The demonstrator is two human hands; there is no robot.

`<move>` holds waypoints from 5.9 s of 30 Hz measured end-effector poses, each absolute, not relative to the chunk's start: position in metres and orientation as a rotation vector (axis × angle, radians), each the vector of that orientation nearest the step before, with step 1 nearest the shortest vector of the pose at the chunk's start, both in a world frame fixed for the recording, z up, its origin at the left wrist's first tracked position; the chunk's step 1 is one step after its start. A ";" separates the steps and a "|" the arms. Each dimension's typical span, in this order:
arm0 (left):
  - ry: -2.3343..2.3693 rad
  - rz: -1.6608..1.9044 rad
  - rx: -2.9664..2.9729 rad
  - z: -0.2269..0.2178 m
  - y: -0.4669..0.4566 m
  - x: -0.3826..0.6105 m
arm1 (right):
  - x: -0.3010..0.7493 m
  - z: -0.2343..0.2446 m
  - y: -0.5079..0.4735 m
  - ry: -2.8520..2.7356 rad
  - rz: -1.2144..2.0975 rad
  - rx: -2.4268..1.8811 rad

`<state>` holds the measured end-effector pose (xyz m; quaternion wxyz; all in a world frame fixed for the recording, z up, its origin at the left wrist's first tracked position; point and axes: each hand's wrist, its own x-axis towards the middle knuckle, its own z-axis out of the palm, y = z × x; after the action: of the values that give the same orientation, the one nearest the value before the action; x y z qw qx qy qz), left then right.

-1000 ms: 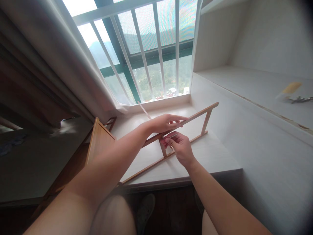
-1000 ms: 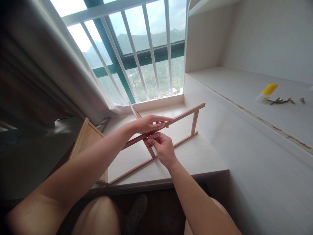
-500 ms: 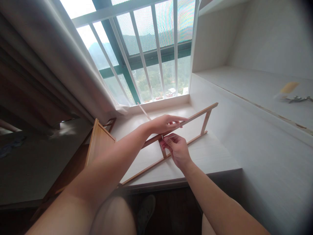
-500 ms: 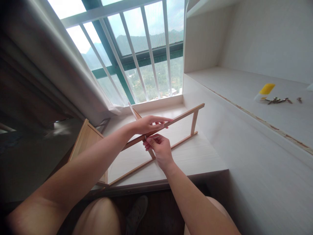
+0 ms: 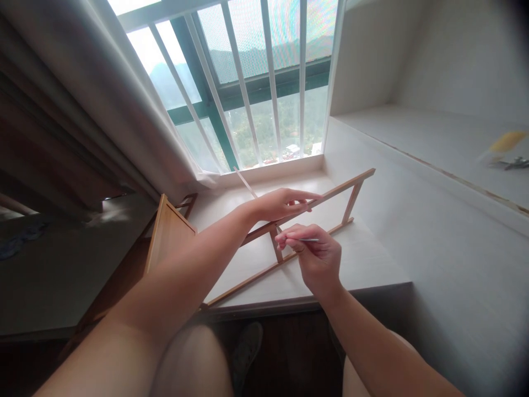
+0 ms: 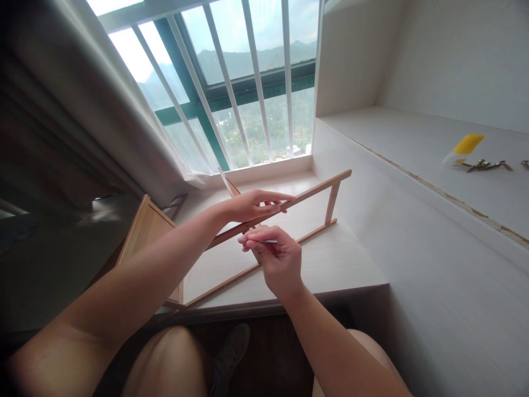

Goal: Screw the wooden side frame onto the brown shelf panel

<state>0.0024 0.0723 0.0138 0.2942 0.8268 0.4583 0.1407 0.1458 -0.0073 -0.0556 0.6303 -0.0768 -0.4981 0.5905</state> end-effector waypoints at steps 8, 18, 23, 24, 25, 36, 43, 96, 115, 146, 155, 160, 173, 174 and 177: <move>1.208 0.363 2.201 0.016 0.072 0.004 | 0.149 -0.051 -0.008 -1.066 1.385 -0.227; 1.190 0.376 2.193 0.015 0.073 0.002 | 0.150 -0.057 -0.009 -1.190 1.500 -0.285; 1.205 0.367 2.196 0.016 0.072 0.004 | 0.153 -0.063 -0.011 -1.599 1.149 -0.322; 1.204 0.369 2.196 0.016 0.072 0.004 | 0.154 -0.063 -0.012 -1.676 1.059 -0.314; 1.200 0.372 2.198 0.016 0.072 0.004 | 0.155 -0.064 -0.012 -1.740 0.976 -0.304; 1.204 0.380 2.194 0.017 0.072 0.005 | 0.158 -0.055 -0.015 -1.948 0.628 -0.273; 1.197 0.386 2.182 0.016 0.072 0.005 | 0.159 -0.054 -0.016 -1.935 0.654 -0.299; 1.239 0.340 2.168 0.020 0.068 0.007 | 0.146 -0.049 0.015 -1.112 2.351 -0.585; 1.219 0.403 2.169 0.014 0.072 0.007 | 0.128 -0.055 -0.014 0.135 2.587 0.180; 1.275 0.310 1.905 0.028 0.064 0.006 | 0.154 -0.063 0.005 -2.033 1.071 -0.888; 1.248 0.324 2.100 0.025 0.070 0.004 | 0.163 -0.063 0.016 -2.108 0.884 -0.577; 1.253 0.355 2.096 0.021 0.071 0.005 | 0.166 -0.065 0.019 -2.117 0.794 -0.685; 1.241 0.343 2.025 0.023 0.070 0.005 | 0.167 -0.060 0.015 -2.028 0.809 -0.660; 1.239 0.346 2.034 0.022 0.070 0.005 | 0.168 -0.060 0.015 -2.026 0.785 -0.668; 1.240 0.350 2.051 0.022 0.070 0.006 | 0.171 -0.059 0.016 -2.042 0.737 -0.673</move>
<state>0.0059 0.0704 0.0218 0.3520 0.7925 0.4794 0.1353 0.1708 0.0159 -0.0593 0.4207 -0.2686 -0.8150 0.2942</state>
